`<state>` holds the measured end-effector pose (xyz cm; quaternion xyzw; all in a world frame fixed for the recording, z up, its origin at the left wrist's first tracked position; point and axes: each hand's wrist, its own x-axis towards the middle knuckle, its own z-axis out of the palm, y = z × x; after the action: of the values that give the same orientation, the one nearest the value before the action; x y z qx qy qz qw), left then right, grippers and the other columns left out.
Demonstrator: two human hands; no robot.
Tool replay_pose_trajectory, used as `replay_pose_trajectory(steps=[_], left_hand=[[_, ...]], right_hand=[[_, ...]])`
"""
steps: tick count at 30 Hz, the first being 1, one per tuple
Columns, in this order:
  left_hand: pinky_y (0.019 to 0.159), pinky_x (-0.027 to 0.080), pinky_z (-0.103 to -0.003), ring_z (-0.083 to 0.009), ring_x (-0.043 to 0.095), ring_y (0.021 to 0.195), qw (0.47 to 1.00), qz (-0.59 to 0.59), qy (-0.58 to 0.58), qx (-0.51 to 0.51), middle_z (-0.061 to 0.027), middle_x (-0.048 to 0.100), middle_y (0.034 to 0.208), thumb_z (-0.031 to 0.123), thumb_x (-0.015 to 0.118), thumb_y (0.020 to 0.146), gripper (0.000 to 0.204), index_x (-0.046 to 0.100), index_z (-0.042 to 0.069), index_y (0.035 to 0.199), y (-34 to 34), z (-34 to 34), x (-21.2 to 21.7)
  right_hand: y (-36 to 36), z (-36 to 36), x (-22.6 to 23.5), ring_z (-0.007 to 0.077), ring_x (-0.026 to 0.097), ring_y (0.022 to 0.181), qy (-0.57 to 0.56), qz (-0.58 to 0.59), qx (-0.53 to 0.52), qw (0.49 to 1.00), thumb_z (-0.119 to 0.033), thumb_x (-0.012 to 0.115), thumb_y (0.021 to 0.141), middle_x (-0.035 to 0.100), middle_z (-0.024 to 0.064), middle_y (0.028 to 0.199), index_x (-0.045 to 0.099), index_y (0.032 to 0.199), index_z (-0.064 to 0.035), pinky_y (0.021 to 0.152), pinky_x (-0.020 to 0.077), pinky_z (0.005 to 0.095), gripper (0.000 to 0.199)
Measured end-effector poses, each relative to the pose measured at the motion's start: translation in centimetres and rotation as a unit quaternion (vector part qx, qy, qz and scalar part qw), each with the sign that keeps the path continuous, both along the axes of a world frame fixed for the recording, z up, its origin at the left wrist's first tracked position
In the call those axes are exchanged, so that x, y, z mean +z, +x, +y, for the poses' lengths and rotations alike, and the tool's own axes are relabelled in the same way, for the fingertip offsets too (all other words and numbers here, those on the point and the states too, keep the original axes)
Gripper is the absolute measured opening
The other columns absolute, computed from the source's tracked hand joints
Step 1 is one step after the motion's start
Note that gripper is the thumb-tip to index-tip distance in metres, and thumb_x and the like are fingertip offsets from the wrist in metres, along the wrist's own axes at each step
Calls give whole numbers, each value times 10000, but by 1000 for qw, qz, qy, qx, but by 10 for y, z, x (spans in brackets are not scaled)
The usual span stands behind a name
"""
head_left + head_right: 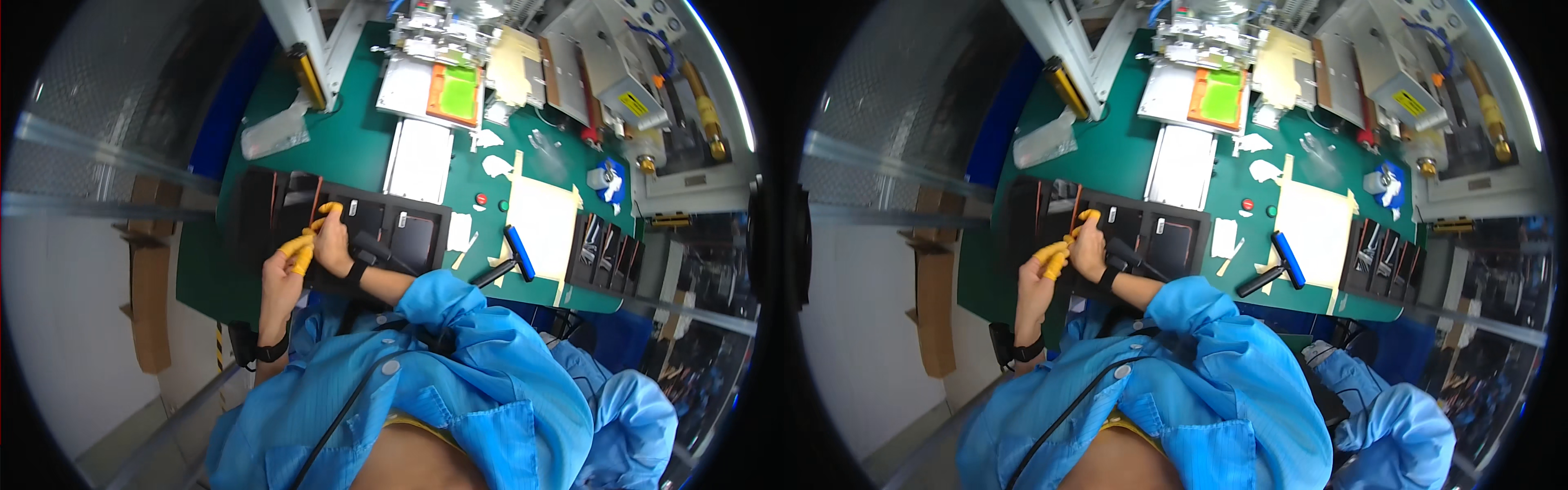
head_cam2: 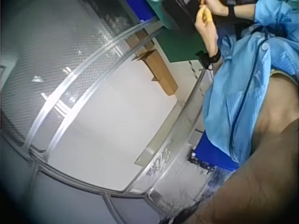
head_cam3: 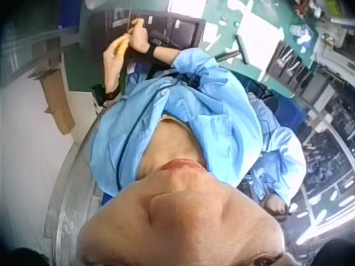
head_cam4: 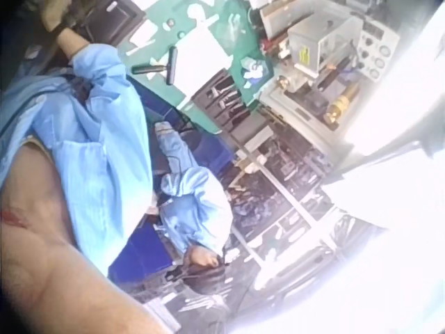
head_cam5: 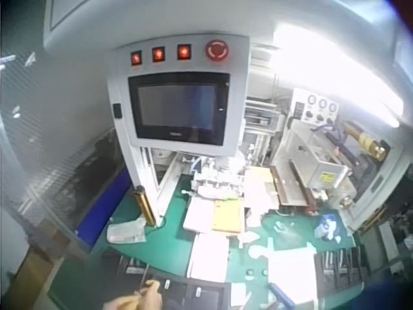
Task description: The recorder is assembling and inspecting mobile phone units, applying protective films, and using a roller tool on a manufacturing line.
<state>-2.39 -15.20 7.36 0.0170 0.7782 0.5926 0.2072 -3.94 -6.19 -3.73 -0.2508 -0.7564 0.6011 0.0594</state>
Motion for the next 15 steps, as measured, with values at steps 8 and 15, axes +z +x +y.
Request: replay_pose_trajectory(steps=[8, 15], left_hand=[[680, 426, -199, -102, 564, 839, 998, 51, 22, 20, -51, 598, 986, 53, 500, 844, 221, 563, 20, 1054, -27, 39, -1], [733, 424, -192, -90, 552, 831, 998, 39, 23, -36, -65, 602, 954, 31, 535, 825, 207, 575, -9, 1024, -30, 76, -15]], right_hand=[[22, 49, 13, 399, 500, 840, 36, 81, -4, 996, 58, 469, 683, 527, 244, 835, 487, 922, 54, 732, 420, 418, 239], [32, 177, 38, 414, 532, 856, 186, 184, -179, 948, -9, 426, 787, 558, 273, 875, 468, 1085, 35, 720, 438, 421, 304]])
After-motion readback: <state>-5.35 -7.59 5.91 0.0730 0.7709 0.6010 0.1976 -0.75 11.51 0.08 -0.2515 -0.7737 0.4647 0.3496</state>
